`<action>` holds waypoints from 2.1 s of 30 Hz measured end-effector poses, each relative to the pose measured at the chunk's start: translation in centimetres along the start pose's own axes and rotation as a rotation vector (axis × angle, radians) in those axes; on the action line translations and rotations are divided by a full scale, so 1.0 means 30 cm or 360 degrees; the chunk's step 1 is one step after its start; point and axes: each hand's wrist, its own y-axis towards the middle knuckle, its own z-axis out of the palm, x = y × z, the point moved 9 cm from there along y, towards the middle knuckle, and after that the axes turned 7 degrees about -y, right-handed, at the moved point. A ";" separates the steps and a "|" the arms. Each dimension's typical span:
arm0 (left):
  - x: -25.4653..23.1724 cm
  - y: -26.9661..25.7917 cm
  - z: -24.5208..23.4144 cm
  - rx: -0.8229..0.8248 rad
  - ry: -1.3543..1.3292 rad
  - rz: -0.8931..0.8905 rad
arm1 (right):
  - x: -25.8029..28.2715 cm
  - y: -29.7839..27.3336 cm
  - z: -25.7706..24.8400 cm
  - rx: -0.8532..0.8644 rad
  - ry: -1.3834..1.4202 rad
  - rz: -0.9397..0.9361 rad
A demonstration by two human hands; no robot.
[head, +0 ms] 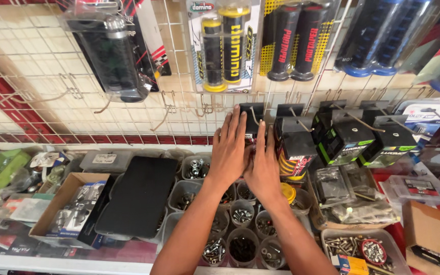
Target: The person organizes various motorcycle parts by picking up packaged items from a glass display counter and placing them onto a wire rack shelf.
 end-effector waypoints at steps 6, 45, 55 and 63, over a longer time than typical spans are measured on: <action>-0.043 -0.065 -0.046 0.0022 -0.0034 -0.0093 | 0.045 -0.062 -0.059 -0.0025 -0.0059 -0.0087; -0.092 0.127 -0.039 -0.0696 0.0270 -0.0305 | -0.050 -0.089 0.012 0.0420 0.0250 0.0035; -0.018 0.173 -0.013 -0.0759 0.0127 -0.0404 | -0.027 -0.107 0.000 0.0346 0.0133 -0.0051; -0.046 0.147 -0.044 -0.0811 0.0101 -0.0371 | -0.032 -0.180 -0.248 -0.0144 0.0147 -0.0048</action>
